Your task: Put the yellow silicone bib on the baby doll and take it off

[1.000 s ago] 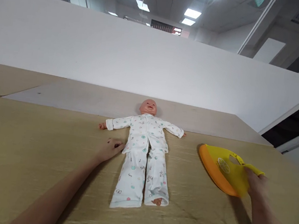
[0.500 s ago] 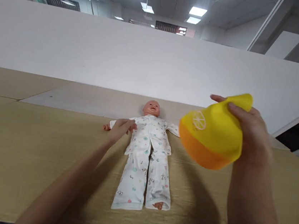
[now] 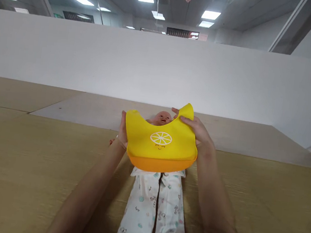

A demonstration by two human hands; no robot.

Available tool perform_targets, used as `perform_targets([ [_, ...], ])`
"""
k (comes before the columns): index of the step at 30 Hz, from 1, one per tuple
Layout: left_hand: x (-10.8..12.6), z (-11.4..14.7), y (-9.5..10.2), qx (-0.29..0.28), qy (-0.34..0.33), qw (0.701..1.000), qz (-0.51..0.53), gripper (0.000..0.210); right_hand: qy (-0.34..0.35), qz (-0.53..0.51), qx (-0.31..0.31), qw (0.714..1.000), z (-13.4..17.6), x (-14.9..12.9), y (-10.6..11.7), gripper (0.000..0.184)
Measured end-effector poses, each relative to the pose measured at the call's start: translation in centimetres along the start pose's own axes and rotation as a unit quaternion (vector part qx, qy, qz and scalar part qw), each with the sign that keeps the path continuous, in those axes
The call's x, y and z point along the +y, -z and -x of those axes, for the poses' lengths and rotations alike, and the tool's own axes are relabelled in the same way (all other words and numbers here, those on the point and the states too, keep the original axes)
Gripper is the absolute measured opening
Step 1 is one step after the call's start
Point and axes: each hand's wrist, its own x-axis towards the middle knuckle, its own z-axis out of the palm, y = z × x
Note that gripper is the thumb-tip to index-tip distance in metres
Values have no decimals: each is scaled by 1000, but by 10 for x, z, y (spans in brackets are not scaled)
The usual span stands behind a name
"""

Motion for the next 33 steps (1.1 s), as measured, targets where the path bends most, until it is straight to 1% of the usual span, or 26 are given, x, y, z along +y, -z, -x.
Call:
perform_targets([
  [1,0,0,7,13,-4,1000,18,105,-4,-2,16,1000,-6,5,5,58],
  [2,-1,-1,13,38,-5,999,26,103,-8,-3,30,1000,-12,10,10,58],
  [3,-2,-3,20,72,0,997,19,90,-11,-3,44,999,-17,15,15,58],
  [5,-6,-10,30,133,31,991,-13,62,-21,6,69,997,-26,24,26,53],
  [6,-9,-15,33,155,48,986,-26,56,-28,12,80,996,-30,28,31,49],
  [9,-16,-28,38,206,61,975,-52,50,-45,24,96,994,-39,38,46,37],
  [11,-19,-32,38,237,51,968,-72,47,-44,35,101,993,-43,42,53,35],
  [12,-20,-33,38,241,46,966,-80,46,-44,41,106,993,-43,42,54,35],
  [14,-19,-34,37,230,37,969,-89,45,-55,46,114,991,-43,40,53,35],
  [17,-14,-32,33,212,21,972,-102,46,-62,33,118,990,-40,31,44,35],
  [20,-10,-34,30,229,12,965,-127,46,-31,22,110,993,-40,28,37,34],
  [22,-9,-37,31,245,9,958,-149,43,-16,37,121,992,-44,33,39,33],
  [25,-12,-45,36,274,16,942,-195,35,-19,110,166,980,-54,50,50,29],
  [27,-15,-51,42,289,19,933,-214,31,-38,150,188,970,-58,61,56,24],
  [30,-21,-58,51,301,14,930,-211,32,-67,152,208,964,-57,70,54,17],
  [33,-25,-62,63,300,11,927,-223,34,-70,141,206,966,-55,72,47,13],
])
